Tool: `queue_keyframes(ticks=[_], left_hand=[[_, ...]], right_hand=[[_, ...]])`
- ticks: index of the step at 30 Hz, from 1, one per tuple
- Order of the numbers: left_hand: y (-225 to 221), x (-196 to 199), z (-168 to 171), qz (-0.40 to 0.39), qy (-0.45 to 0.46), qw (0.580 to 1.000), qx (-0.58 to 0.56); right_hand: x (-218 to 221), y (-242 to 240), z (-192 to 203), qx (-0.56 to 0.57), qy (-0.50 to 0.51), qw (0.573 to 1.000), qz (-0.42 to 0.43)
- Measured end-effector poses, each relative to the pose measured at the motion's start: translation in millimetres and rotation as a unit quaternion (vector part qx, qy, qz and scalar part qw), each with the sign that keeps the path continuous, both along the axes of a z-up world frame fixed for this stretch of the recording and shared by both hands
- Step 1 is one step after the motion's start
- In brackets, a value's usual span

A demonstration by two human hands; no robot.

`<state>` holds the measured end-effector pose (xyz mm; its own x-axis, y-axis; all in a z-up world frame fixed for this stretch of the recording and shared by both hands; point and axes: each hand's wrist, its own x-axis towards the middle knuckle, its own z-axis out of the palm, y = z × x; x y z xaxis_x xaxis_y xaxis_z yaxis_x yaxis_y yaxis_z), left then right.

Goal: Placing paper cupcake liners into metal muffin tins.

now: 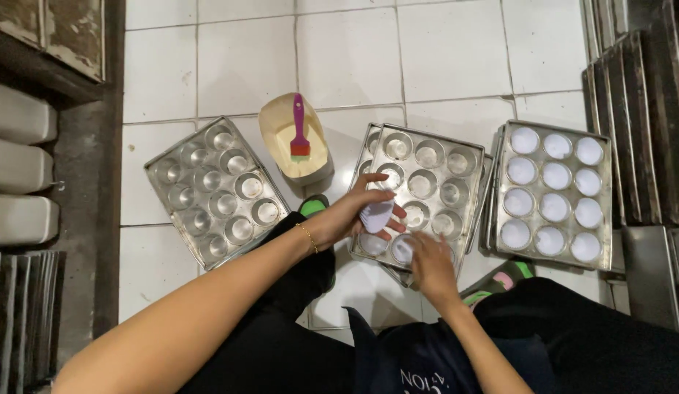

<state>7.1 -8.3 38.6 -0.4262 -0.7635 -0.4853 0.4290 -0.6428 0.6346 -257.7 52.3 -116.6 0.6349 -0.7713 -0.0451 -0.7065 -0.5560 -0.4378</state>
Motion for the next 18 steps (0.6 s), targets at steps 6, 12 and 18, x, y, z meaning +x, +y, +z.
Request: queue_keyframes(ticks=[6,12,18], left_hand=[[5,-7,2,-0.087,-0.003,0.996,-0.014],[13,-15,-8,-0.155,0.019,0.988,-0.010],[15,-15,1,-0.168,-0.012,0.986,-0.005]], right_hand=[[40,-25,151,0.057,-0.328,0.926,-0.178],[60,-30,154,0.077,-0.325,0.939,-0.086],[55,-28,146,0.151,-0.343,0.924,-0.077]])
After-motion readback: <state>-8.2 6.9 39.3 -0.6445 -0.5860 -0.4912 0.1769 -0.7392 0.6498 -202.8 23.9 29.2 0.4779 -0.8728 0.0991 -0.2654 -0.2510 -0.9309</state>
